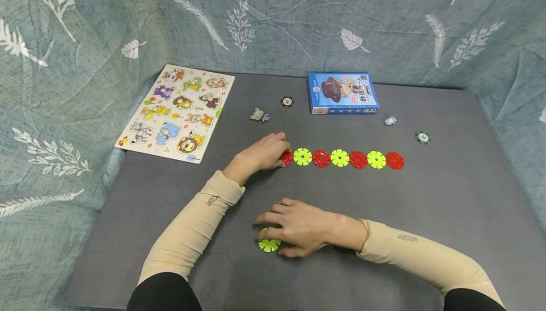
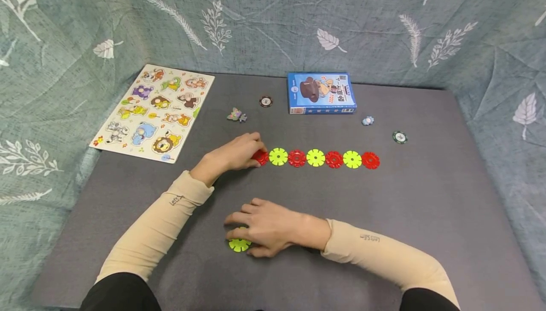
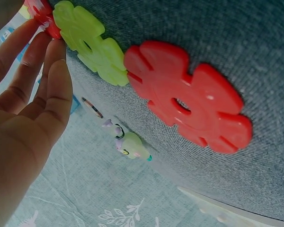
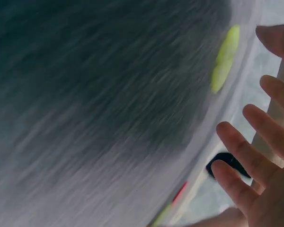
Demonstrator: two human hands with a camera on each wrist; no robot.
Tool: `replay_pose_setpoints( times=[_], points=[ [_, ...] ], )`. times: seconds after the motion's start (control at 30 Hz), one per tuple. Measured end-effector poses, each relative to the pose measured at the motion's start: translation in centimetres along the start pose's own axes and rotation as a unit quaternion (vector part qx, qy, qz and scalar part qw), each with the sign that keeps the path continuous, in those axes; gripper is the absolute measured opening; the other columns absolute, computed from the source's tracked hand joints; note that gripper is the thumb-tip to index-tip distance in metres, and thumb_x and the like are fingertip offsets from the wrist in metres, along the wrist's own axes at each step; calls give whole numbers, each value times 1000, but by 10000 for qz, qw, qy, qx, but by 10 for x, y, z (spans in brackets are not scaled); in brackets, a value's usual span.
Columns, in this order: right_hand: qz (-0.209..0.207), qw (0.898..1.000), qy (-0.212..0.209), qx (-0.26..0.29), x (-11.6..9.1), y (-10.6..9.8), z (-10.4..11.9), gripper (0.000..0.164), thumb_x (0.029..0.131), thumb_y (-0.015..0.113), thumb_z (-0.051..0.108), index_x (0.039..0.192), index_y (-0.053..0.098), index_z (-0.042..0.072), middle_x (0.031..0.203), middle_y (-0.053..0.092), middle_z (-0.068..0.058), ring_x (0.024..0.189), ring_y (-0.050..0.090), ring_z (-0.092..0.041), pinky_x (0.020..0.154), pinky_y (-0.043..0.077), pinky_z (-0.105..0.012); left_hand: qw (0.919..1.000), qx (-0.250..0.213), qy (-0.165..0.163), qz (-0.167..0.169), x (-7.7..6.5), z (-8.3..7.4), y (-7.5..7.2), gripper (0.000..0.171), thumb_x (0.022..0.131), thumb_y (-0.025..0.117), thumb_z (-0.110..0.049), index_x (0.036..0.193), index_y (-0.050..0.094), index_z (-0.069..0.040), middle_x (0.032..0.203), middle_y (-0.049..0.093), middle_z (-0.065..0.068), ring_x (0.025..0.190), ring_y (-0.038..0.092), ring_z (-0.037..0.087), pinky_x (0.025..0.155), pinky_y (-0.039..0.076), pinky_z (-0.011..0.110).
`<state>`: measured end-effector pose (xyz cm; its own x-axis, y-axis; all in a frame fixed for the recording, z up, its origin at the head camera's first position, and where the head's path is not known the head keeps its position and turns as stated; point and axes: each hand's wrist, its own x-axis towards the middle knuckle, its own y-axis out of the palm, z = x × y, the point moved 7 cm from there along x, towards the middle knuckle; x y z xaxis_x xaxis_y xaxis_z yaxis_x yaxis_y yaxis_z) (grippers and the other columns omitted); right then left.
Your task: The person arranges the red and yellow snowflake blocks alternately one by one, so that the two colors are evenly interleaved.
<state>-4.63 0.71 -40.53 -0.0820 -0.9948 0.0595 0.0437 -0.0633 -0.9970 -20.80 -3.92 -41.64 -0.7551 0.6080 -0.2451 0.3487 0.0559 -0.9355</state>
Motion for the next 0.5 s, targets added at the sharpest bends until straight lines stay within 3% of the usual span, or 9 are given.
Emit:
replay_pose_setpoints(
  times=[0.2, 0.37, 0.5],
  points=[
    [691, 9970, -265, -211, 16, 10, 16, 46, 87, 60, 47, 130, 58, 31, 134, 56, 8, 105, 56, -11, 86, 45, -30, 10000, -11, -7, -7, -1, -1, -1, 35, 87, 72, -21, 118, 67, -7, 112, 57, 12, 100, 56, 28, 92, 47, 39],
    [639, 9953, -382, -624, 21, 11, 22, 34, 90, 58, 37, 123, 62, 30, 121, 61, 9, 98, 57, -12, 80, 48, -28, 10000, -41, -3, 10, 0, 0, 0, 35, 87, 72, -21, 118, 66, -7, 112, 57, 12, 101, 56, 28, 93, 47, 39],
    [653, 9948, -280, -730, 22, 10, 23, 31, 90, 58, 37, 120, 63, 29, 116, 62, 8, 94, 58, -12, 75, 48, -28, 10000, -31, 3, 11, 0, 1, 0, 35, 87, 72, -22, 118, 66, -7, 113, 57, 11, 101, 56, 28, 94, 47, 39]
  ],
)
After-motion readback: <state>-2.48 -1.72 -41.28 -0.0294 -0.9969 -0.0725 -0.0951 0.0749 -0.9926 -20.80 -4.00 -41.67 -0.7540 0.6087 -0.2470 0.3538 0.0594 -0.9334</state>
